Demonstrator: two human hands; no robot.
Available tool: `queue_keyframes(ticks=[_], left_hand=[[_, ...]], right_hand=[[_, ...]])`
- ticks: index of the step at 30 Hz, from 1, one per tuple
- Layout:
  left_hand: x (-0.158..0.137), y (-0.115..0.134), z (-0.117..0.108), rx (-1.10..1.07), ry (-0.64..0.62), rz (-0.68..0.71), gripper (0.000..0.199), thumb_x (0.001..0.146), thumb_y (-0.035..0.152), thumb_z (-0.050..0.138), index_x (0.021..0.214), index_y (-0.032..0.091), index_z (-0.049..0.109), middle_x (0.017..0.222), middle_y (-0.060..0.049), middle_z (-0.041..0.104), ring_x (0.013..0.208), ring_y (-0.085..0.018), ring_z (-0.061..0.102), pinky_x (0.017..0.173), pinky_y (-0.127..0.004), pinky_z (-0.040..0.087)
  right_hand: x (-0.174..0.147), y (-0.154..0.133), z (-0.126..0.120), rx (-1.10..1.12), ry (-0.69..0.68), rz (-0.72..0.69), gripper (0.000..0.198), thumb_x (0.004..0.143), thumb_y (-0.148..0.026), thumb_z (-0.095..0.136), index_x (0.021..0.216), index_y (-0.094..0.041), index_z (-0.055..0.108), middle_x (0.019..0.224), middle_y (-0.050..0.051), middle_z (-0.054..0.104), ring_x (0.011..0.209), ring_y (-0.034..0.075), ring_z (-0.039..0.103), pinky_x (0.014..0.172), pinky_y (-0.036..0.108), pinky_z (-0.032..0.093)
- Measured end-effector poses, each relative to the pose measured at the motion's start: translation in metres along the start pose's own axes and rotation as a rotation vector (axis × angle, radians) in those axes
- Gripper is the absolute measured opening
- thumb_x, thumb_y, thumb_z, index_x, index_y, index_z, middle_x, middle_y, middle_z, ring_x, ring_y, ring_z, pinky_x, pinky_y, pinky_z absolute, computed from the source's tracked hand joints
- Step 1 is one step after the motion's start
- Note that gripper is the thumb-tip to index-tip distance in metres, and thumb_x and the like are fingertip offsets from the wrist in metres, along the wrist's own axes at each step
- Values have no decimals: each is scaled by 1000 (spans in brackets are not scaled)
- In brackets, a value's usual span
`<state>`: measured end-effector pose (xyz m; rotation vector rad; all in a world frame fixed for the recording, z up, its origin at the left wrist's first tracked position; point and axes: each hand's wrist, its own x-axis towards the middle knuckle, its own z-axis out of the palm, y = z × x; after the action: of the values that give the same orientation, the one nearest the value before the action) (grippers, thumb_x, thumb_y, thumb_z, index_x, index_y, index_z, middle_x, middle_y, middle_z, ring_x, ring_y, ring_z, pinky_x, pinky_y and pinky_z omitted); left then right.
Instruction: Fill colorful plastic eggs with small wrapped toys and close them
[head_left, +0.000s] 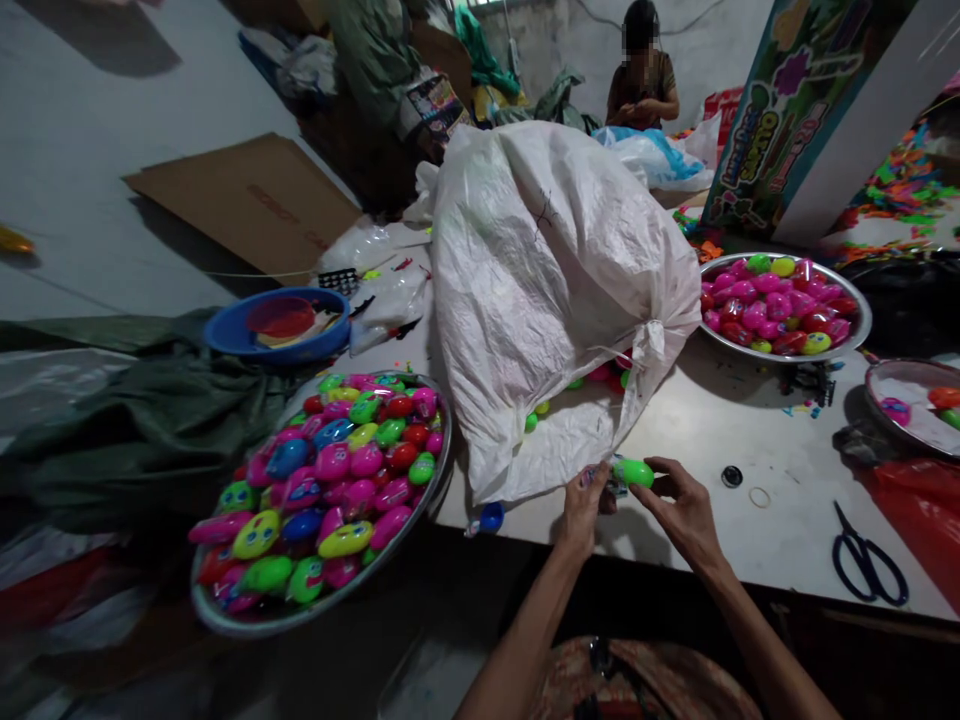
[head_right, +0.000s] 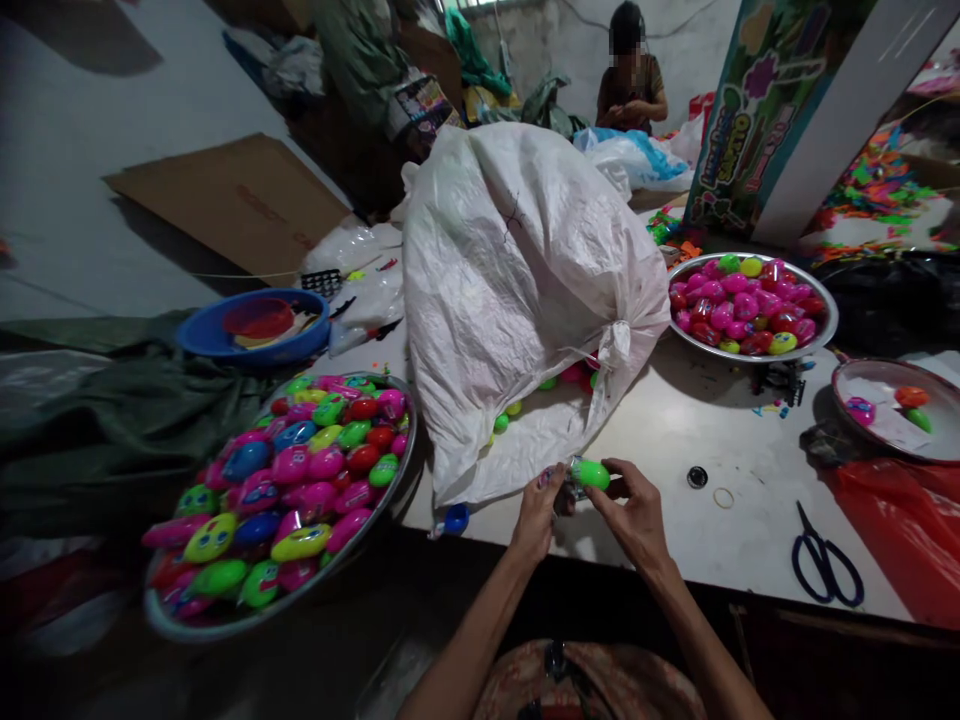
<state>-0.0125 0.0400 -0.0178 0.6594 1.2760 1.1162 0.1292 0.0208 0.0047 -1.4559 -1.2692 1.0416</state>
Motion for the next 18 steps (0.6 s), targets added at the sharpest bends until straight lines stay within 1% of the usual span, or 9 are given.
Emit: queue_keyframes(ticks=[3, 6, 9, 12, 14, 18], left_hand=[[-1, -1, 4, -132, 24, -64, 41, 58, 48, 73, 76, 13, 62, 52, 2, 55, 38, -7, 45, 40, -20, 34], [-2, -2, 8, -216, -16, -84, 37, 56, 39, 76, 77, 13, 62, 56, 3, 56, 39, -6, 46, 39, -19, 35], [-4, -3, 12, -252, -64, -108, 36, 53, 35, 78, 76, 13, 62, 56, 3, 56, 38, -5, 44, 38, -18, 33], [-7, -4, 17, -264, -62, -108, 37, 53, 37, 78, 77, 13, 63, 54, 3, 56, 38, -5, 43, 37, -18, 31], [-8, -5, 20, -262, -57, -106, 37, 54, 37, 77, 77, 12, 64, 53, 3, 55, 39, -5, 43, 37, -18, 31], [-10, -5, 24, -245, -88, -137, 36, 54, 39, 77, 74, 12, 63, 51, 3, 54, 38, -5, 43, 37, -18, 31]], right_hand=[[-6, 6, 5, 132, -29, 84, 42, 70, -42, 65, 104, -18, 57, 87, 7, 68, 77, 23, 64, 70, 35, 51], [-10, 13, 6, 251, -10, 135, 39, 70, -41, 66, 101, -18, 59, 93, 8, 67, 84, 23, 63, 77, 37, 50], [-11, 18, 7, 379, 6, 197, 37, 65, -38, 72, 94, -16, 61, 87, 6, 67, 78, 21, 63, 73, 34, 51], [-12, 21, 8, 427, 9, 247, 38, 63, -39, 74, 91, -15, 62, 79, 4, 67, 70, 19, 63, 65, 32, 52], [-14, 20, 9, 372, 39, 185, 36, 65, -40, 72, 90, -16, 62, 78, 4, 67, 70, 19, 63, 66, 32, 52], [-15, 18, 7, 110, 131, -113, 26, 72, -37, 66, 92, -20, 61, 85, 5, 63, 78, 20, 62, 72, 33, 52]])
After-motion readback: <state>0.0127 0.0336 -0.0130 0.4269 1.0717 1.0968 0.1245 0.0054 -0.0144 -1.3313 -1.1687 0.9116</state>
